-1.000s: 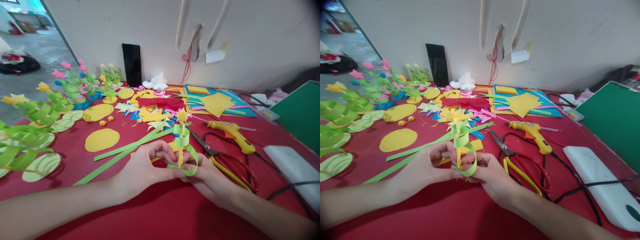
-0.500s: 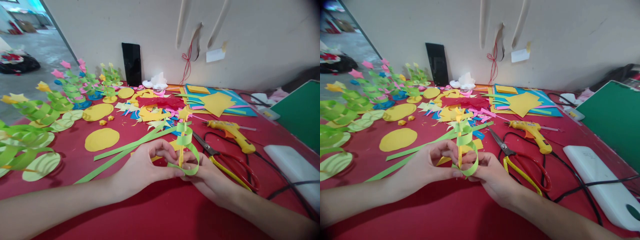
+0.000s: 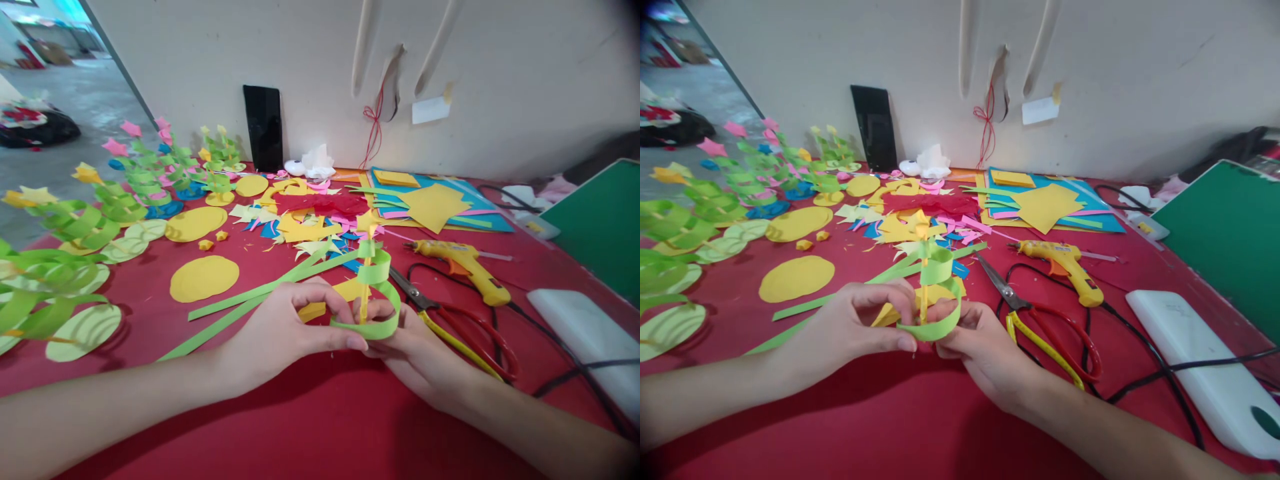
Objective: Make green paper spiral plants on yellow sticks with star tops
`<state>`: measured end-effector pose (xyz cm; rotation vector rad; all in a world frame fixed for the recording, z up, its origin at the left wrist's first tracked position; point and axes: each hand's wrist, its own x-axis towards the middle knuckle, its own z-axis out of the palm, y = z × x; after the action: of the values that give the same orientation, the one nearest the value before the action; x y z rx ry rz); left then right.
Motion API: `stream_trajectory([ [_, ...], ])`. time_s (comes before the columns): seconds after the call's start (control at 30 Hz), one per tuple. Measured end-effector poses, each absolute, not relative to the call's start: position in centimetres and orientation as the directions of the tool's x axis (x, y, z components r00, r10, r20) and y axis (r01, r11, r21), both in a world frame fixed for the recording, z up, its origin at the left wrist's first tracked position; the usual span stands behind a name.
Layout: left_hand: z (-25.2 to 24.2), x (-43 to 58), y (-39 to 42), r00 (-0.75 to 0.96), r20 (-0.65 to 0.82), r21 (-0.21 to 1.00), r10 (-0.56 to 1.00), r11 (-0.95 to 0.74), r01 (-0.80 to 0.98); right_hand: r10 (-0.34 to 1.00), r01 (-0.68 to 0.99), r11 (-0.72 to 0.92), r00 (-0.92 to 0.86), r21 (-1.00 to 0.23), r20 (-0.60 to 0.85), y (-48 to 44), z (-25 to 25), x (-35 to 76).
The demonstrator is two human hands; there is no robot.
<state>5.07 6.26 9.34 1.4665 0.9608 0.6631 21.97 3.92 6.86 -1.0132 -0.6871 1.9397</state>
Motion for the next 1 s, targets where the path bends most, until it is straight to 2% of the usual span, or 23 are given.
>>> stream_trajectory([
  [0.43,8.98,4.76,6.06,0.499,-0.128,0.988,0.857,0.156,-0.015,0.868,-0.422,-0.462,-0.397,-0.78,-0.299,3.92,6.2,22.09],
  [0.73,8.6,4.69,5.91,0.511,-0.178,0.973,0.841,0.228,-0.035,0.865,-0.439,-0.454,-0.428,-0.776,-0.264,4.03,6.51,22.02],
  [1.0,8.61,4.78,5.97,0.479,-0.242,0.966,0.844,0.257,0.036,0.862,-0.429,-0.461,-0.426,-0.777,-0.276,4.03,6.58,22.07],
])
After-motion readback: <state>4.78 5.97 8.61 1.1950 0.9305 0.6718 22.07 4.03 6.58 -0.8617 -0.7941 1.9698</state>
